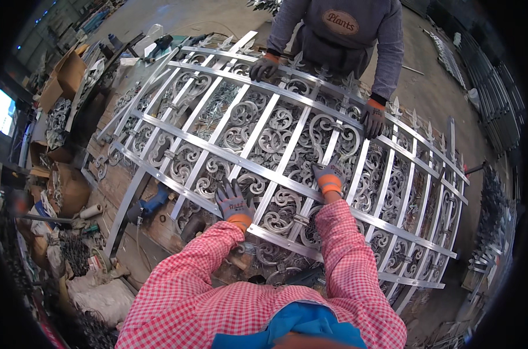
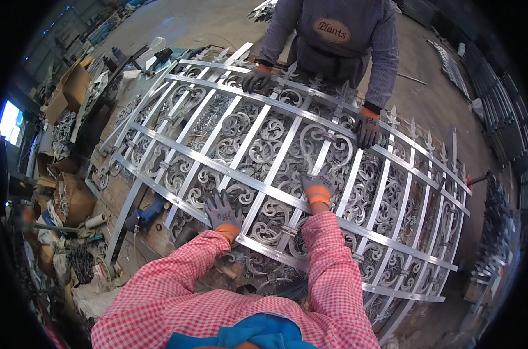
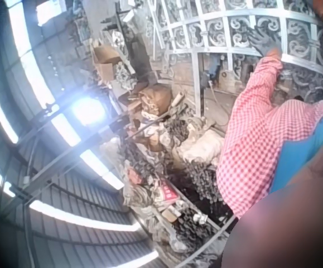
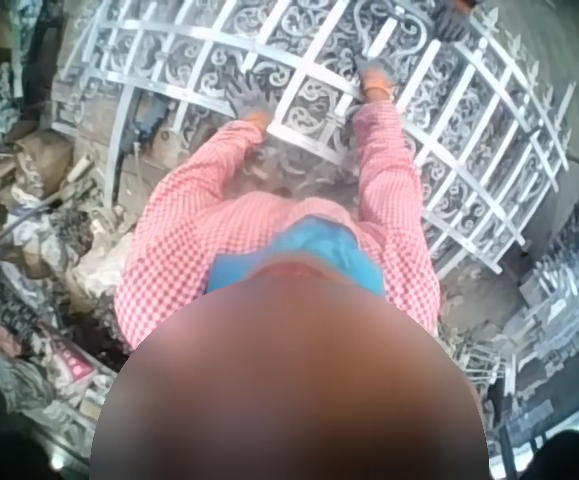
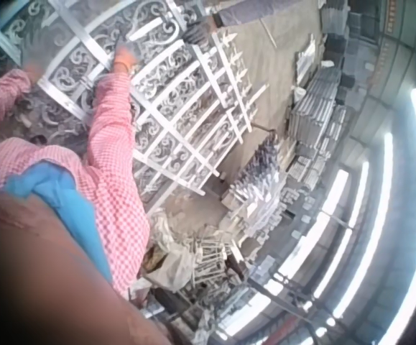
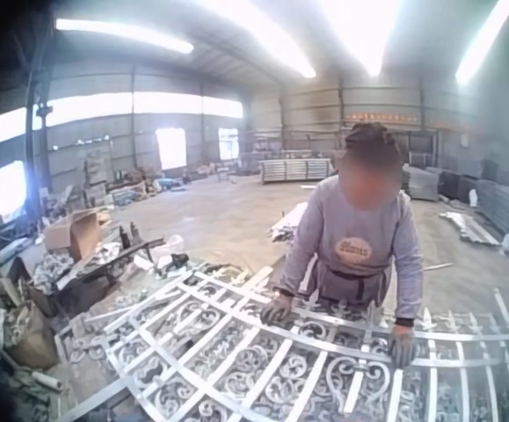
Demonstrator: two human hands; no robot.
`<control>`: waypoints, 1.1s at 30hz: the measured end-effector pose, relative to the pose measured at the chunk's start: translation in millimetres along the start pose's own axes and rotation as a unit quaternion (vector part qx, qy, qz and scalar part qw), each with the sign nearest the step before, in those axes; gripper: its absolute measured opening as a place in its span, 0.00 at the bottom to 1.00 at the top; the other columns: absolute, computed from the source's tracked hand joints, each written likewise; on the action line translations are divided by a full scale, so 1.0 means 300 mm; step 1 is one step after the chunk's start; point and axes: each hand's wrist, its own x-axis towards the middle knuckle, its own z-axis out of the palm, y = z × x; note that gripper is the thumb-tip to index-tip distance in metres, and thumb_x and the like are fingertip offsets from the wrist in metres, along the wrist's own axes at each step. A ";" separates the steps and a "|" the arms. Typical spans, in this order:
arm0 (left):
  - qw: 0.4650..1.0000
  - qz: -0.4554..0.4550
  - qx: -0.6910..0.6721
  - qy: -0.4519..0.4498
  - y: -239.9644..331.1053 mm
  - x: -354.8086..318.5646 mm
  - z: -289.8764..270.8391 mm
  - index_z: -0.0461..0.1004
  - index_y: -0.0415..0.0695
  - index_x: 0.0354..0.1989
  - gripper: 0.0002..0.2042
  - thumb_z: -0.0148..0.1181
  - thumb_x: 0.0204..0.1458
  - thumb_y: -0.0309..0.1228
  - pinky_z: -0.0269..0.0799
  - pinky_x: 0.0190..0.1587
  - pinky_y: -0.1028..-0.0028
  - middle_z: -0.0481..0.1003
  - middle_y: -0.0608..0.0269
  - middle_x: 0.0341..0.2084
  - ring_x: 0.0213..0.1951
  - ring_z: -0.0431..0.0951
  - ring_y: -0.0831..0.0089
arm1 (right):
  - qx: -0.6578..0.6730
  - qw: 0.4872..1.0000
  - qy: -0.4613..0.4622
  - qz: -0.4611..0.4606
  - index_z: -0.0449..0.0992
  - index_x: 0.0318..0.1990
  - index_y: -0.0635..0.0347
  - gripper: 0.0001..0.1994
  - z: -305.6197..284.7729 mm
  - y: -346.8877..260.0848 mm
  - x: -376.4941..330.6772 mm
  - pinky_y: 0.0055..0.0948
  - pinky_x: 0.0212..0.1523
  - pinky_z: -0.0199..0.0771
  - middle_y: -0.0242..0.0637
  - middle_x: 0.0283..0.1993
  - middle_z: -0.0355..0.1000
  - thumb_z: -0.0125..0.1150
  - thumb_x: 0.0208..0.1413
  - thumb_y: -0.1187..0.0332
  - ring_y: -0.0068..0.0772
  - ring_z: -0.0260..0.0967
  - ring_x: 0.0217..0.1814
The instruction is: The person positions and aligns ornamental metal scroll pieces onto a large metal gate frame. They use a handheld welding tool to tack weld the pieces in place, working systematically along the gate while a coworker assists on the opposite side.
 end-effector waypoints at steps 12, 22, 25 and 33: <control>1.000 0.003 -0.004 0.012 0.006 0.001 0.006 0.50 0.44 0.72 0.44 0.51 0.52 0.60 0.37 0.70 0.47 0.46 0.47 0.72 0.70 0.46 0.41 | -0.122 0.989 -0.008 -0.086 0.75 0.56 0.54 0.33 -0.143 -0.071 -0.009 0.43 0.49 0.73 0.43 0.51 0.77 0.56 0.51 0.39 0.47 0.75 0.51; 1.000 0.007 -0.012 0.021 0.003 -0.003 0.021 0.51 0.43 0.72 0.45 0.53 0.51 0.59 0.37 0.70 0.47 0.44 0.46 0.72 0.70 0.46 0.40 | -0.208 0.953 0.051 -0.217 0.82 0.42 0.48 0.13 -0.073 -0.121 0.022 0.45 0.38 0.76 0.38 0.39 0.81 0.54 0.53 0.61 0.46 0.79 0.40; 1.000 -0.001 -0.017 0.008 -0.003 0.005 0.022 0.50 0.43 0.72 0.45 0.53 0.51 0.59 0.36 0.70 0.47 0.45 0.46 0.72 0.70 0.47 0.39 | -0.263 0.931 -0.020 -0.251 0.84 0.38 0.50 0.12 -0.125 -0.159 -0.005 0.42 0.40 0.74 0.37 0.44 0.80 0.55 0.55 0.62 0.43 0.78 0.45; 1.000 -0.013 0.000 -0.001 -0.023 -0.015 -0.005 0.50 0.42 0.72 0.43 0.52 0.54 0.57 0.40 0.69 0.48 0.46 0.48 0.72 0.69 0.49 0.42 | -0.085 0.970 -0.064 -0.220 0.79 0.46 0.51 0.22 -0.152 0.019 0.007 0.41 0.45 0.74 0.40 0.47 0.79 0.55 0.56 0.46 0.45 0.77 0.47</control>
